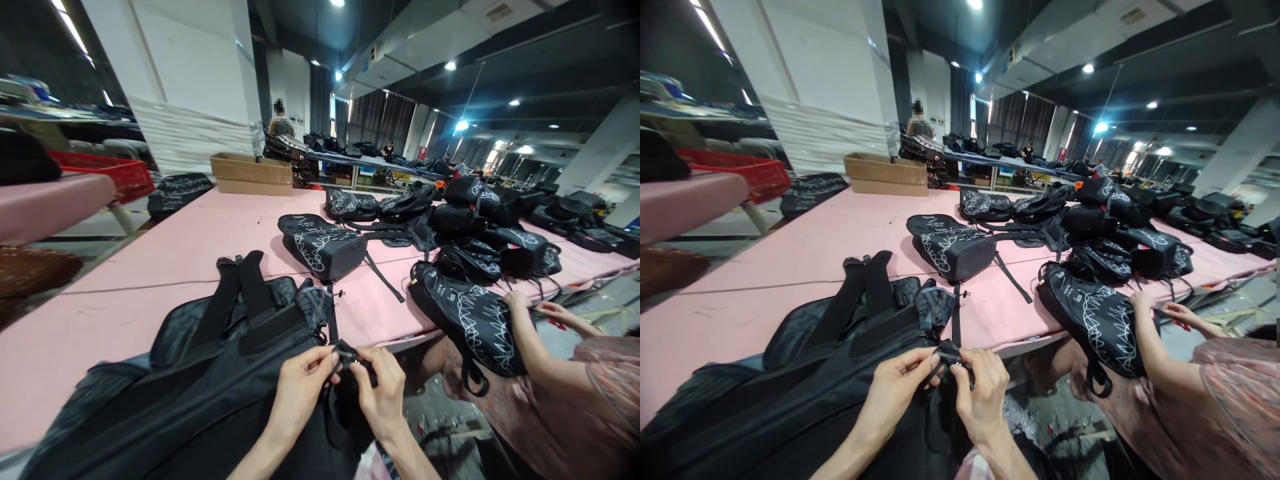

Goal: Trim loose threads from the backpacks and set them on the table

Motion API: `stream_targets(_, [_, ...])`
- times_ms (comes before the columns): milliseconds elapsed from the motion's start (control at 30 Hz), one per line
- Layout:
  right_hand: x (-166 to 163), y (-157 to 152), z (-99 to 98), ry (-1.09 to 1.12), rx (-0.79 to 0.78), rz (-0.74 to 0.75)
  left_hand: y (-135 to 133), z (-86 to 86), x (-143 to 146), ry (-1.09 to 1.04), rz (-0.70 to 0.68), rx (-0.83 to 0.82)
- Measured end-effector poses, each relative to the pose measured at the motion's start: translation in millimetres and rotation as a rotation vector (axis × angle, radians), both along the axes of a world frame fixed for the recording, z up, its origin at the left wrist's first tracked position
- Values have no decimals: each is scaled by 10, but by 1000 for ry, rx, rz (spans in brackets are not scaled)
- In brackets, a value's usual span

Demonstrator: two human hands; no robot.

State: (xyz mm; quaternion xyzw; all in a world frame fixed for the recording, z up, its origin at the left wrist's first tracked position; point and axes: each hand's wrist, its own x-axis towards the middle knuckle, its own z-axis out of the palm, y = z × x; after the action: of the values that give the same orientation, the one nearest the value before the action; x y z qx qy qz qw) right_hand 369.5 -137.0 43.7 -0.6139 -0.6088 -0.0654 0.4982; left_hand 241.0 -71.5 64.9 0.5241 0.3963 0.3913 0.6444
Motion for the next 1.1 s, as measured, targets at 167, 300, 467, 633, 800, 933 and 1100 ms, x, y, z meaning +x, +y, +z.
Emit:
stream_targets(167, [-20,-13,22,6,-1,3,-38,21,26,32,-47,35])
stream_targets(300, [-11,-30,20,-23,15,-4,-64,9,32,75,-2,106])
stream_targets(467, [77,-7,-4,388,-43,-26,-73,-25,24,104,-6,72])
stream_targets(633, [59,73,53,768,-157,122,-118,42,45,73,-8,25])
stream_targets(800, [50,181,92,848,-220,328,-140,34,77,-156,-344,-513])
stream_targets(933, [172,152,28,786,-214,256,-125,-9,110,-253,-320,-595])
stream_targets(1100, [231,-119,-73,470,-176,-50,-135,36,159,-234,-155,-374])
